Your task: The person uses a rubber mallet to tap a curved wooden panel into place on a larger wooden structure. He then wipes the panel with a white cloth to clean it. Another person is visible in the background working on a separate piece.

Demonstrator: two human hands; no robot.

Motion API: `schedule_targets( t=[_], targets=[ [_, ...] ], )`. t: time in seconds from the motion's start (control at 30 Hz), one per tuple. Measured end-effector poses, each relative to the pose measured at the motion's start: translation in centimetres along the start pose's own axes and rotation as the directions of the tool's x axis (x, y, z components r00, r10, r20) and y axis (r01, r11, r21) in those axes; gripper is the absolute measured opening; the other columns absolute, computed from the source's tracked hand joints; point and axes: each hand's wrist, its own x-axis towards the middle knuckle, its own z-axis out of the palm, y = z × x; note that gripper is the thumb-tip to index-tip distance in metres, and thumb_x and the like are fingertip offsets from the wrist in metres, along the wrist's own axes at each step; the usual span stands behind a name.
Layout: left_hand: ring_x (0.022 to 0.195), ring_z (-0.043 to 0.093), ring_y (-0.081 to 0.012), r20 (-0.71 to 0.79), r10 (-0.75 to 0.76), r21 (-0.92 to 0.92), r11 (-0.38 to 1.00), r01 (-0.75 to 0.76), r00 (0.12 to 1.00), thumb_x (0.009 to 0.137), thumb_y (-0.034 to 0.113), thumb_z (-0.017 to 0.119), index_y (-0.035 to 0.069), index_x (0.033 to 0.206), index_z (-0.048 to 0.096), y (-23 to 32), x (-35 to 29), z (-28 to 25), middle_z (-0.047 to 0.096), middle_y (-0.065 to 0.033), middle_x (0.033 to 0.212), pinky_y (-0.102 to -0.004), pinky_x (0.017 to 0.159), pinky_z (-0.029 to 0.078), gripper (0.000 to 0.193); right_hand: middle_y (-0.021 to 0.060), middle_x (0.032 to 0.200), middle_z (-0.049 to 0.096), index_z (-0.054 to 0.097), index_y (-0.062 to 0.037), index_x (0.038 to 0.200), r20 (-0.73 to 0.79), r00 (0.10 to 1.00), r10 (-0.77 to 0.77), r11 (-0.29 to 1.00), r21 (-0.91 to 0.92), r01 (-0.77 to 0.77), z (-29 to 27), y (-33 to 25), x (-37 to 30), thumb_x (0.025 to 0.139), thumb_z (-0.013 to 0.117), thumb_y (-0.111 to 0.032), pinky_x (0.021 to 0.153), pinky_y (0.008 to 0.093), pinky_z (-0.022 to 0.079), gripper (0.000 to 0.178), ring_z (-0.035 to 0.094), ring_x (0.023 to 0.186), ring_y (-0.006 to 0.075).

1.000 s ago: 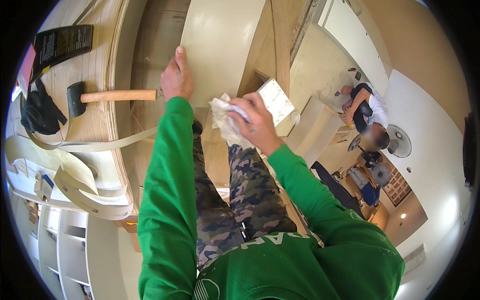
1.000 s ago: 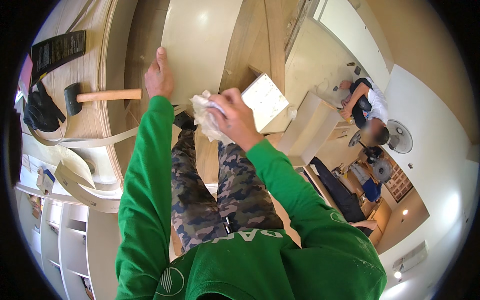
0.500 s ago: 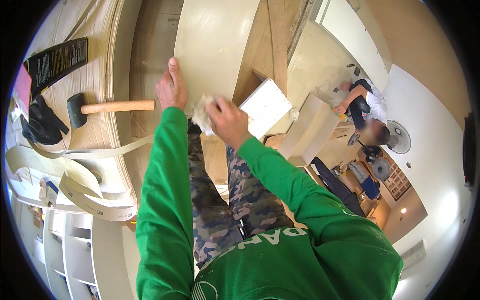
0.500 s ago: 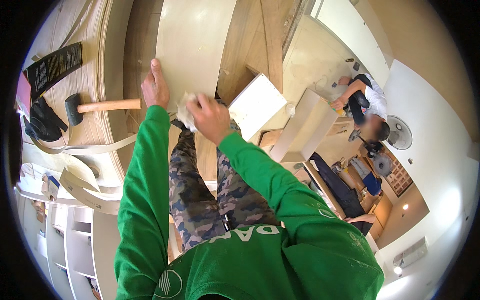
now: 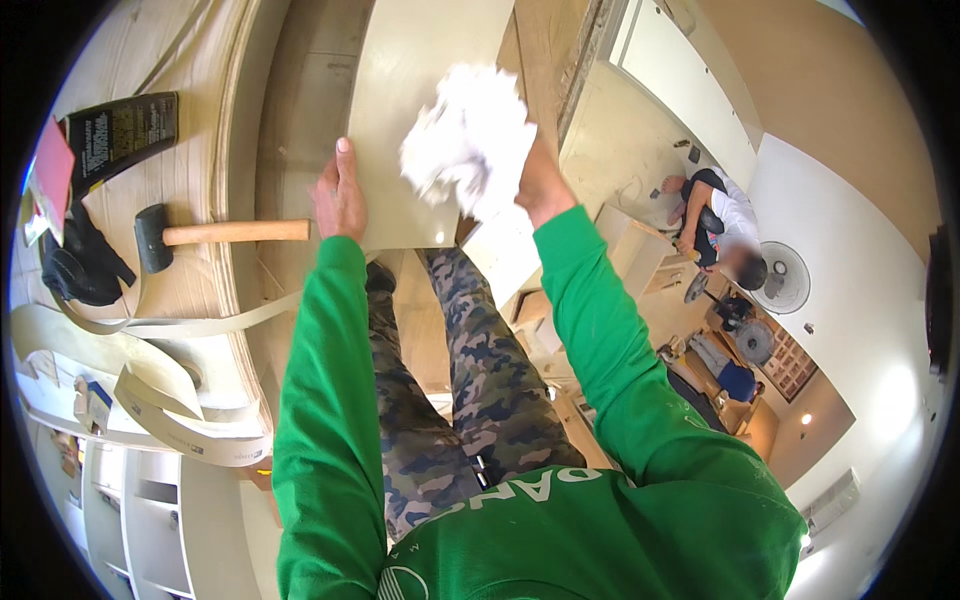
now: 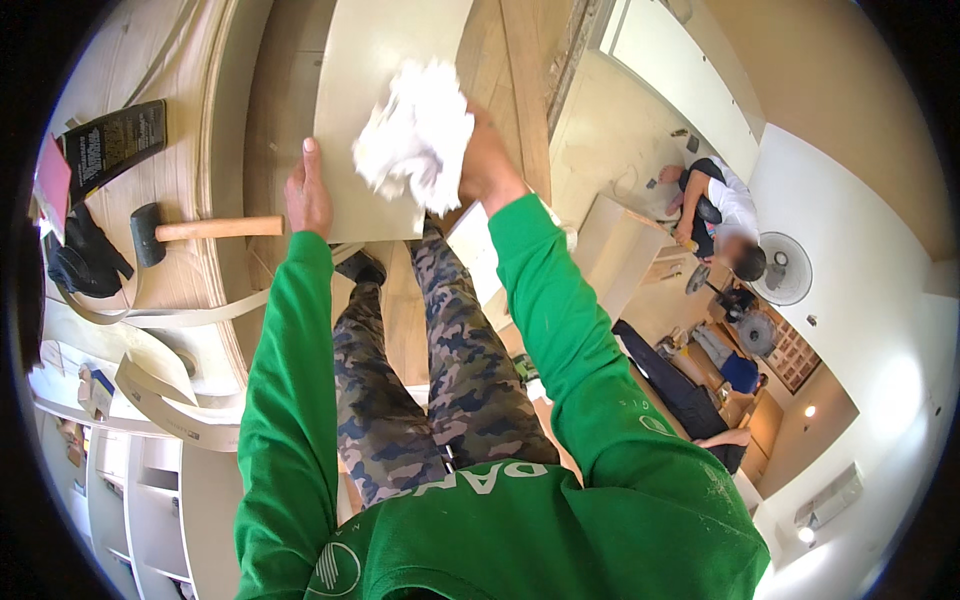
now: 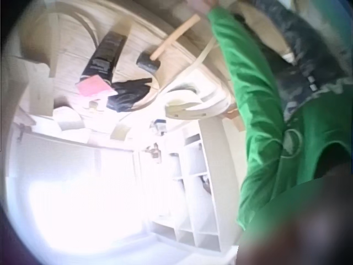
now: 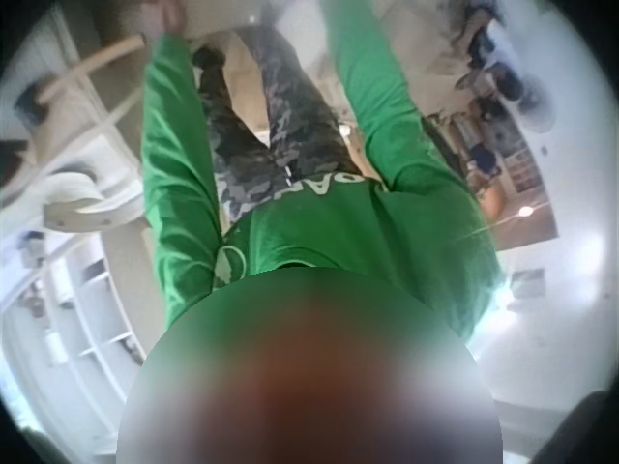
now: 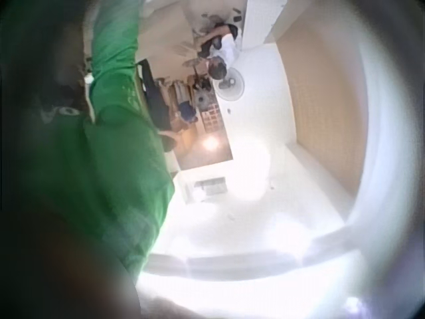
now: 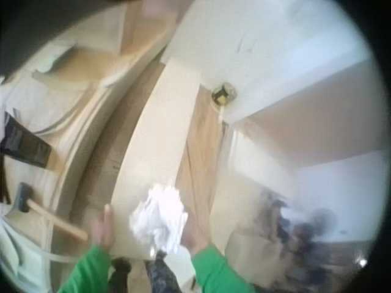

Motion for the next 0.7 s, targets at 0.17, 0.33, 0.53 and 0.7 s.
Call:
schedule_targets(
  t=[0.17,0.33,0.53,0.7],
  targets=[
    [0.141,0.061,-0.0409,0.085,-0.054,-0.132,0.989,0.065,0.995,0.110,0.073,0.047,-0.002,0.155,0.061,-0.6,-2.4,-2.0,0.065,-0.0300,0.149,-0.0474,0.117,0.046,0.089,0.0060,0.120,0.077,0.069,-0.0040,0.124,0.029,0.999,-0.044,0.910,-0.412,0.052,-1.0,1.1,-1.3,0.113,0.064,-0.018,0.085,0.0333,0.058,0.019,0.071,0.101,0.0142],
    [0.139,0.063,-0.0375,0.069,0.037,-0.026,0.999,-0.036,0.997,0.111,0.053,0.060,-0.001,0.155,0.061,-1.3,-7.2,-2.6,0.067,-0.0267,0.149,-0.0439,0.117,0.047,0.070,0.0129,0.122,0.074,0.067,-0.0025,0.130,0.069,0.795,-0.602,0.519,-0.723,0.456,-1.2,-1.0,-4.2,0.110,0.068,-0.026,0.094,0.0401,0.056,0.031,0.070,0.115,0.0246],
    [0.133,0.067,-0.0264,0.061,0.047,-0.312,0.950,-0.025,0.997,0.109,0.034,0.070,-0.001,0.152,0.063,-3.9,-6.6,-2.9,0.071,-0.0192,0.145,-0.0385,0.113,0.050,0.056,0.0320,0.139,0.050,0.066,-0.0052,0.141,0.383,0.772,-0.508,0.004,-0.895,0.447,2.1,2.8,-4.9,0.091,0.087,-0.031,0.097,0.0512,0.051,0.060,0.057,0.113,0.0480],
    [0.118,0.070,-0.0171,0.162,0.032,-0.376,0.926,0.032,0.986,0.105,0.020,0.077,-0.002,0.153,0.063,-7.4,-7.8,-4.3,0.074,-0.0125,0.140,-0.0337,0.107,0.053,0.055,0.0227,0.121,0.053,0.068,-0.0095,0.124,0.442,0.592,-0.674,-0.254,-0.891,0.376,2.8,5.8,0.3,0.094,0.080,-0.035,0.090,0.0546,0.047,0.041,0.056,0.108,0.0429]
  ],
)
